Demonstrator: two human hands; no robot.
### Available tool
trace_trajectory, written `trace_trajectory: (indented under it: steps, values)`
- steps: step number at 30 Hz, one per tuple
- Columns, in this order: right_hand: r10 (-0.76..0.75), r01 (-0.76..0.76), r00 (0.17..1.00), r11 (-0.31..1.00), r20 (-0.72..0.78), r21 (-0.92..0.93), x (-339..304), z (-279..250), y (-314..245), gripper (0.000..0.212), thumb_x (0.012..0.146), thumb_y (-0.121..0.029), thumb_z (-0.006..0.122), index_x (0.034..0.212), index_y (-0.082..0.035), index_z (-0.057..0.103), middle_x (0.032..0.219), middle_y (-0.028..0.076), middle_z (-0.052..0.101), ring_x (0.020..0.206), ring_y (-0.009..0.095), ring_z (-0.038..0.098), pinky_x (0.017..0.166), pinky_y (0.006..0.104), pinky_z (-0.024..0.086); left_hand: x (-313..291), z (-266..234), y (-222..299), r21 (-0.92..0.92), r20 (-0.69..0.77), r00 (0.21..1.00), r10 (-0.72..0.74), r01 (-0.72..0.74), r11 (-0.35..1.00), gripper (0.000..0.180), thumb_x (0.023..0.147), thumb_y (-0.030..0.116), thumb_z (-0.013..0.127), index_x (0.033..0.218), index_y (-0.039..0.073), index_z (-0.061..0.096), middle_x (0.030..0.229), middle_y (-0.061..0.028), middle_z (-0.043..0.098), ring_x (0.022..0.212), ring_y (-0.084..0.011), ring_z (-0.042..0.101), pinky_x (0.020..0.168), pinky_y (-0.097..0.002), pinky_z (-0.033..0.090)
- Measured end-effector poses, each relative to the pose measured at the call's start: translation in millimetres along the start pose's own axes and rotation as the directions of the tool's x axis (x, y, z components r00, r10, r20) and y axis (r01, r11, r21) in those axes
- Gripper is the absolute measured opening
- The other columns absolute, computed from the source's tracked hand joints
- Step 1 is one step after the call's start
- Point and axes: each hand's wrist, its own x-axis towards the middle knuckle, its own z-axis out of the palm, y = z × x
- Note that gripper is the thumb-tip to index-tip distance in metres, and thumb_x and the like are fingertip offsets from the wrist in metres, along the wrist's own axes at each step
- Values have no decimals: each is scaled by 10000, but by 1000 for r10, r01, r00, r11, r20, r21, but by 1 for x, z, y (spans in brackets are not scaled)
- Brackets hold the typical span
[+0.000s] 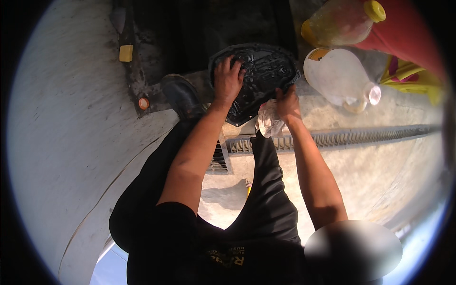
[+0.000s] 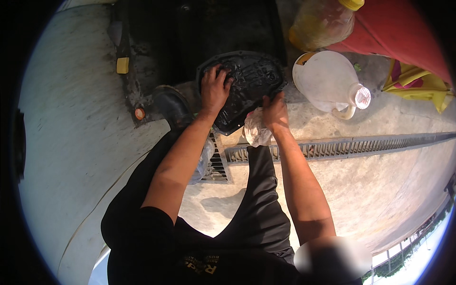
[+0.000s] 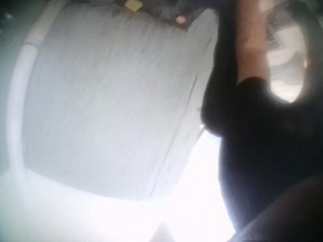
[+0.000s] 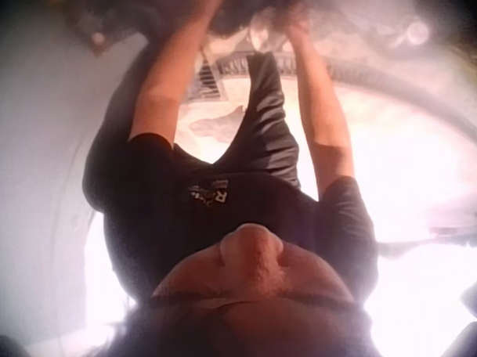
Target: The person cleans a greasy mechanical part by pouring liquid from a plastic bottle onto it and scrubbing with a cloth. They repeatedly wipe the part and the cloth, then walk to a nearby vehicle to place a glove on the hood before returning to continue cleaning.
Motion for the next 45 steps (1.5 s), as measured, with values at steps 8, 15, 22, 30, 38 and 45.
trace_trajectory:
  steps: [8,15,22,30,38,45]
  values:
    - [32,-34,998,998,-48,-45,-5,8,-1,442,983,-271,567,1209,88,445,1016,401,650,1001,556,627,865,577,512,9,7,8,146,5,999,-35,34,989,268,842,232,762,1066,115,675,1258,-119,541,1181,-353,512,907,-544,431]
    - [52,-56,995,997,-81,-48,-14,17,-2,436,987,-258,547,1212,107,466,971,382,663,942,551,642,830,580,516,4,8,17,110,-14,996,-83,84,990,290,855,221,771,1084,80,662,1232,-175,514,1179,-380,493,965,-546,392]
    - [-3,-6,991,997,-131,-73,-24,25,-6,413,990,-254,542,1183,103,466,910,363,675,884,537,658,783,573,526,-3,10,9,67,-33,996,-88,90,994,250,880,237,751,1031,68,646,1262,-190,505,1202,-389,475,989,-549,379]
    - [131,-134,990,990,-60,-53,-13,17,-21,406,998,-302,541,1181,53,466,1016,399,651,1012,570,618,868,603,496,-31,9,10,53,32,999,-36,34,998,297,857,163,739,1092,30,615,1415,-146,483,1313,-375,455,1075,-523,356]
    - [151,-154,987,986,-48,-67,-21,19,-23,417,997,-291,536,1199,67,465,1022,389,661,996,543,642,871,577,518,-34,6,22,-157,39,997,-69,74,985,431,846,122,756,1234,33,590,1264,-167,526,1188,-394,523,1035,-488,436]
    - [74,-80,995,993,-73,-82,-26,23,-11,412,993,-272,535,1203,77,470,993,370,673,964,534,652,834,581,519,-26,-14,4,-205,301,952,62,1,979,532,783,191,836,1235,31,608,1288,-168,503,1208,-385,512,1014,-464,477]
